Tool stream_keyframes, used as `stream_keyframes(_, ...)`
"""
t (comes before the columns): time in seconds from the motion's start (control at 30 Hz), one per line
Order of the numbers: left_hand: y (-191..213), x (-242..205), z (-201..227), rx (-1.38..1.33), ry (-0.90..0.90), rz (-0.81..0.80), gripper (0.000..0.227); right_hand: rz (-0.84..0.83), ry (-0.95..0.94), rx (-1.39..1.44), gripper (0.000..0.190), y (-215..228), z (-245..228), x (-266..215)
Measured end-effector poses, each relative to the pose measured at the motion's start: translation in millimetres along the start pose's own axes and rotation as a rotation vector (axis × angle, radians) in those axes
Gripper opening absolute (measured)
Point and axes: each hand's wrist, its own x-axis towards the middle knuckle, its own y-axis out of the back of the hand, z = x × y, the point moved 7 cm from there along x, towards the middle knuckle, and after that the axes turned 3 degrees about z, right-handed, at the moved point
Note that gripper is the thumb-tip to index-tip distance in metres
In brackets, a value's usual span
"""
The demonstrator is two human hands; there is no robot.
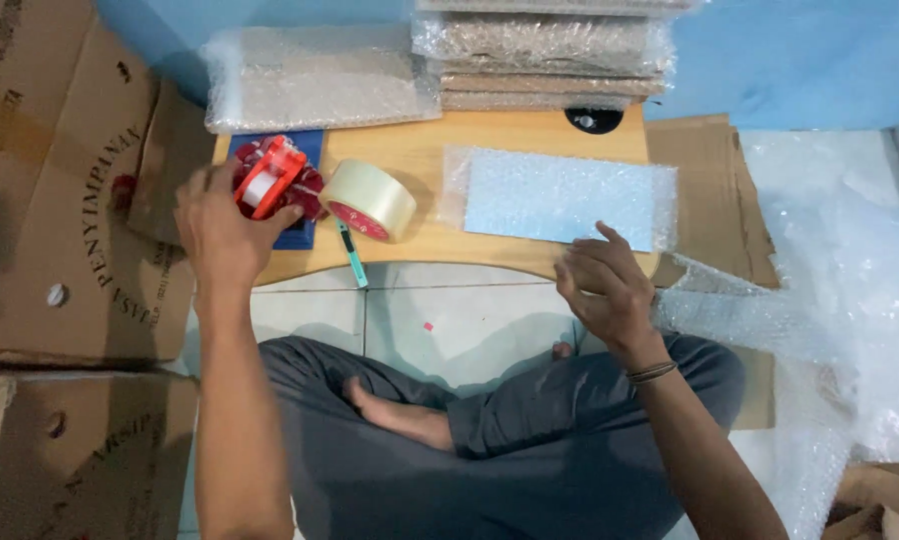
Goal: The person sits on the floor and wraps a rectangular mirror in bubble wrap. They wipe the mirror surface with a cloth, place it on a sheet of bubble wrap, fold the wrap around the mirror, and secure it with tape. The wrapped mirror is then placed on a stack of similar items.
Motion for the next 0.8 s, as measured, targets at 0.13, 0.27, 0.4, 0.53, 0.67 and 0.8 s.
stream_keyframes(0.13, 13.3, -15.2, 21.4, -0.019, -0.177, 0.204, 0.047, -0.017, 0.003, 0.015, 0.011, 15.1, -20.9, 21.0)
stream_keyframes(0.27, 55.9, -29.9, 52.0, -0.010, -0.093, 0.284, 0.053, -0.066, -0.048, 0.061, 0.006, 31.6, -48.1, 52.0)
stream_keyframes(0.4, 102.4, -61.8, 137.6, -0.263, -0.398, 0.229, 0.057, -0.107, -0.112, 0.097, 0.002, 48.0, -75.5, 83.5)
stream_keyframes(0.53, 84.5, -90.1, 195.1, -0.395, -0.539, -0.062, 0.048, -0.257, -0.178, 0.109, 0.023, 47.2, -104.3, 108.0)
stream_keyframes(0.67, 67.1, -108.0, 225.4, -0.406, -0.650, -0.262, 0.052, -0.556, -0.276, 0.129, 0.039, 24.0, -112.7, 104.9)
stream_keyframes(0.8, 64.7, -110.7, 235.8, -0.389, -0.722, -0.293, 0.050, -0.549, -0.282, 0.103, 0.035, 18.5, -116.3, 95.1)
